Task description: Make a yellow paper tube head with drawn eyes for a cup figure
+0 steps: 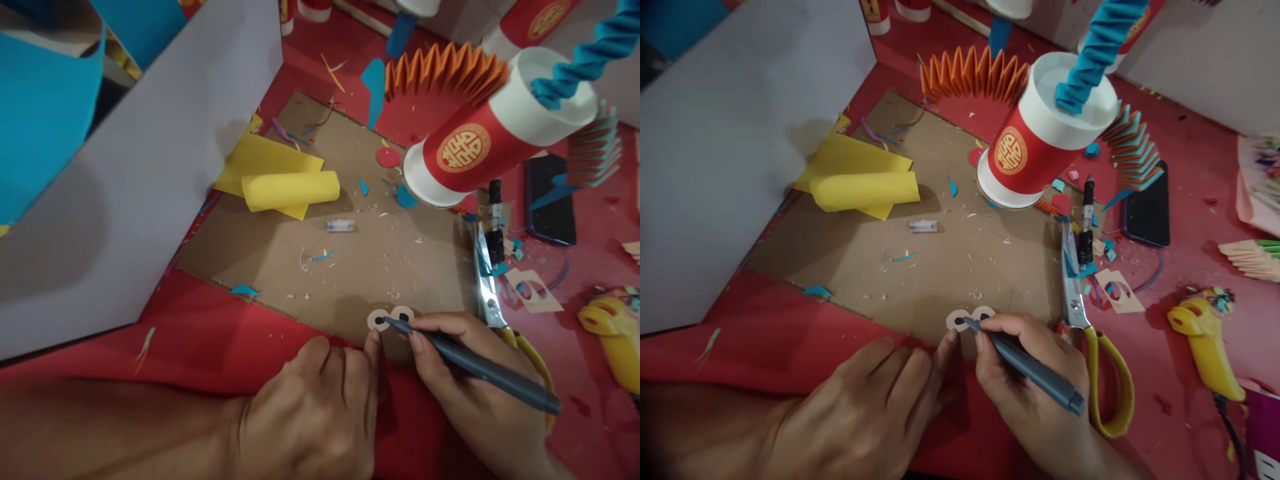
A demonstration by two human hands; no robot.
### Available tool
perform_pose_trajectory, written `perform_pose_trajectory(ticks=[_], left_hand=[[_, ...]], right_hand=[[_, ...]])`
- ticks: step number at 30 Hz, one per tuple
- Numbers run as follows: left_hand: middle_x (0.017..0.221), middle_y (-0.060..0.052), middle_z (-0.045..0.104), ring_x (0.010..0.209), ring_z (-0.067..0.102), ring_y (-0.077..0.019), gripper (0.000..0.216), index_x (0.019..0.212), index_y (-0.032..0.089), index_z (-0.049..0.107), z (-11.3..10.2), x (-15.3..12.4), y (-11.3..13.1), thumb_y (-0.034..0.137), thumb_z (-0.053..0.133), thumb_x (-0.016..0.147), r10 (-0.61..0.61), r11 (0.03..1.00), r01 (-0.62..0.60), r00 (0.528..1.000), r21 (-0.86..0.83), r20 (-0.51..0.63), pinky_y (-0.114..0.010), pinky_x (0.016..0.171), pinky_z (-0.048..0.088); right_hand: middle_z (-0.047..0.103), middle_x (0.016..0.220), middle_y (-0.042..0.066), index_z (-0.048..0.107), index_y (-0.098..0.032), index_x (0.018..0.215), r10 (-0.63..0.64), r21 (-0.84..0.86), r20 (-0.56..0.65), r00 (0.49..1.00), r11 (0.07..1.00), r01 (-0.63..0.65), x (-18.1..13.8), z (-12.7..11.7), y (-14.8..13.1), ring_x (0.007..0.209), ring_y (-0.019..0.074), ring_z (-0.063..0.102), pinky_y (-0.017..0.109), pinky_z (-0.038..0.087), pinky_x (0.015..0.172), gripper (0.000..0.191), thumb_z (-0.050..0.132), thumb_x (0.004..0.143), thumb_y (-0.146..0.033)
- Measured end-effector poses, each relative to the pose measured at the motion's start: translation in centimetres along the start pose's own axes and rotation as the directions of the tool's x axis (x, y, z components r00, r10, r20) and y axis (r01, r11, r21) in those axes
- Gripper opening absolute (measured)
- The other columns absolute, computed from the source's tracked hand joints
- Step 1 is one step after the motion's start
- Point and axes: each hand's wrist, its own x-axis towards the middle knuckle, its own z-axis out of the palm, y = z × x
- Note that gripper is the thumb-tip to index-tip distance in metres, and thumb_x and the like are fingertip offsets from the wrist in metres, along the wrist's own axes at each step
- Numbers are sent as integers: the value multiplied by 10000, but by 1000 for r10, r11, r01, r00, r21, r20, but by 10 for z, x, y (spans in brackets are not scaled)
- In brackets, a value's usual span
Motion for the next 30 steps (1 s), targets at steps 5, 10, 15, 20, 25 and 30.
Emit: perform_pose_trajectory(ticks=[5,10,15,20,25,30], left_hand=[[734,-79,635,530,540,-166,355,1119,34,618,-1,-1,1,55,443,811,4,1000,-3,1000,-28,25,-294,411,352],[720,-77,628,530,540,-164,353,1103,28,622,-1,-2,1,51,442,801,-9,1000,10,1000,-28,20,-289,411,348],[744,-88,637,552,552,-179,353,1103,32,625,-1,-1,2,51,436,806,-22,999,23,999,-23,41,-306,430,355],[746,-88,640,556,545,-169,351,1113,32,622,1,-1,2,63,433,820,-12,1000,13,1000,-20,25,-300,436,344],[743,-86,642,557,545,-165,392,1178,6,587,1,-2,2,61,424,825,-25,1000,25,1000,-19,14,-305,447,349],[716,-72,631,550,527,-155,387,1181,5,584,1,-2,3,63,424,834,-29,1000,29,1000,4,2,-305,464,347]], right_hand=[[719,742,-42,626,-239,872,-5,-3,6,1000,1000,5,1,1,0,600,95,678,170,537,573,55,585,862,-276],[724,744,-37,630,-238,867,-12,9,-1,1000,1000,12,1,2,-1,605,103,684,173,539,567,50,595,856,-271],[723,758,-34,635,-241,881,-5,37,4,1000,999,5,1,2,-1,607,110,680,193,553,607,46,604,852,-261],[734,813,-27,635,-247,916,-26,34,31,999,999,25,0,3,2,673,118,694,199,556,642,69,609,852,-246],[741,875,-23,634,-258,939,-57,56,62,996,997,53,-1,2,2,760,132,705,212,552,690,95,611,853,-225],[727,821,-40,626,-269,927,-64,91,86,994,994,56,-2,1,3,686,124,689,215,545,655,94,615,847,-220]])
